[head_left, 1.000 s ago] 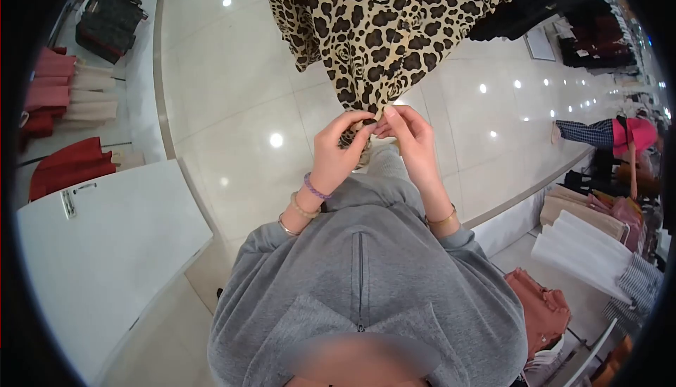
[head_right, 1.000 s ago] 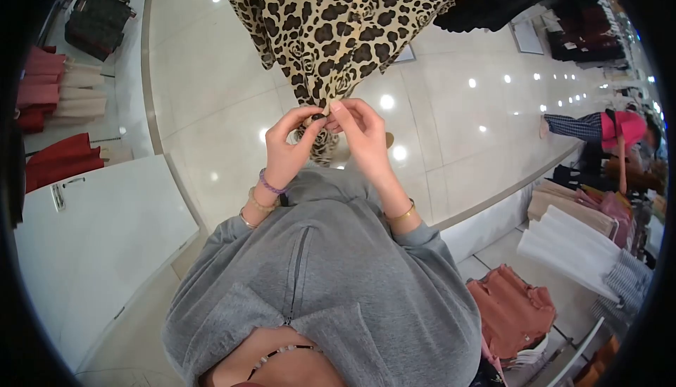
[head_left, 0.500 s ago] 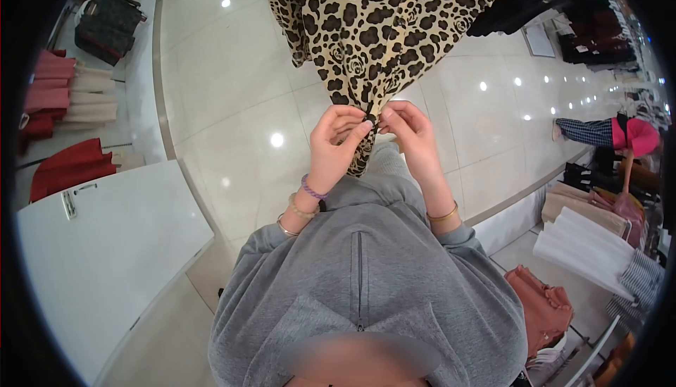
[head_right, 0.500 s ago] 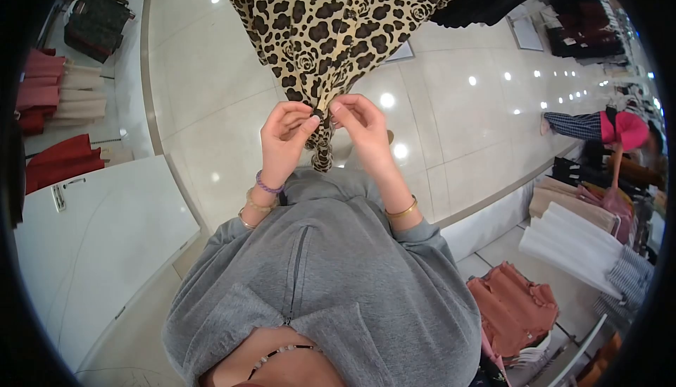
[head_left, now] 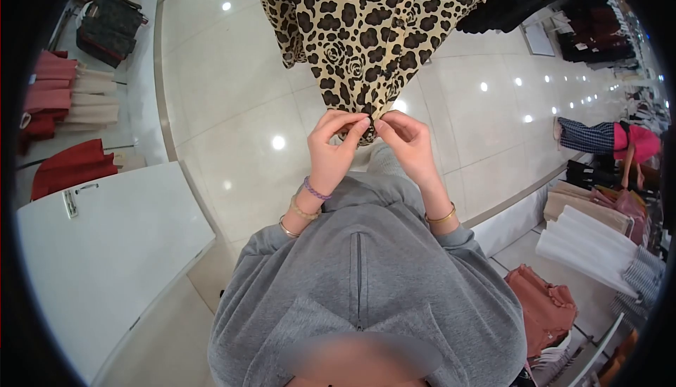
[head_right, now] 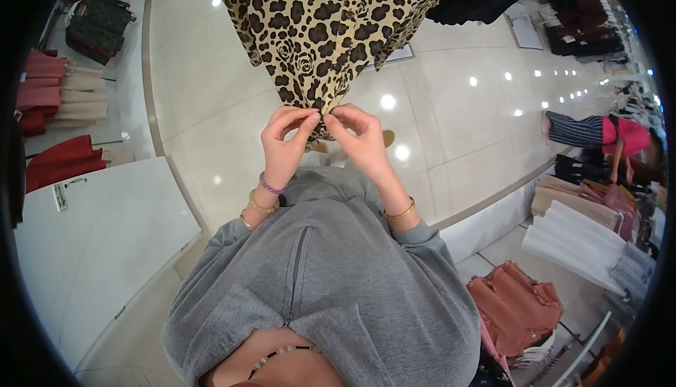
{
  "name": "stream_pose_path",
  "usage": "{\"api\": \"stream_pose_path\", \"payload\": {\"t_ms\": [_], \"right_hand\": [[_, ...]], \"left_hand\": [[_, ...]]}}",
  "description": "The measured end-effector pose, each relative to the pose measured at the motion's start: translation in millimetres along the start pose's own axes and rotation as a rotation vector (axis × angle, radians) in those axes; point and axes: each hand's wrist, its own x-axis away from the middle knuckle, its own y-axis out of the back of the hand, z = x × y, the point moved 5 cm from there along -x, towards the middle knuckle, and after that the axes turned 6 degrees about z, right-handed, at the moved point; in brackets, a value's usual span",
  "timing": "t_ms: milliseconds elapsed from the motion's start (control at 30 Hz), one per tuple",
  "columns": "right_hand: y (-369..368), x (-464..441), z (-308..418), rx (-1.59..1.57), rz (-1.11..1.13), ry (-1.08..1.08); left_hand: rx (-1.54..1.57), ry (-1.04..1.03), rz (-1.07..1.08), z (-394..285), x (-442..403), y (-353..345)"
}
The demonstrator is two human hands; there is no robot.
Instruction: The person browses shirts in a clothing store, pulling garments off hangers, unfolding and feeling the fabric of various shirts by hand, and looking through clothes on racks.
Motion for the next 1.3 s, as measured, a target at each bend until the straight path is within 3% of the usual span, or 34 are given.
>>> {"api": "stream_pose_path", "payload": {"t_ms": [233, 433, 533, 633, 833, 1033, 1233, 1300], "right_hand": [[-1.6, 4.7, -7.2, 0.04, -0.08, 0.002], [-1.7, 9.3, -3.4, 0.094, -0.117, 0.026], [-4.0, 8.8, 3.8, 0.157, -0.131, 0.088], [-1.9, 8.8, 8.2, 0.211, -0.142, 0.142], [1.0, 8.4, 9.2, 0.289, -0.149, 0.174], [4.9, 6.7, 10.3, 0.291, -0.175, 0.163], [8.5, 4.4, 3.5, 0.289, -0.194, 0.153], [9.6, 1.7, 1.0, 0.254, -0.203, 0.136]], "left_hand": [[-0.4, -0.263, 0.053, -13.1, 6.6, 1.1], [-0.522, -0.293, 0.082, -16.4, 9.0, -2.2], [-0.378, -0.209, 0.044, -11.7, 7.9, -2.7], [-0.409, -0.332, 0.031, -12.8, 6.6, -5.2], [-0.543, -0.366, 0.016, -23.3, 2.5, -6.6], [-0.33, -0.204, -0.018, -11.6, -2.4, -2.0], [-0.368, -0.249, 0.022, -8.4, -3.7, -2.1], [-0.079, -0.033, 0.036, 0.4, -4.5, -0.3]]}}
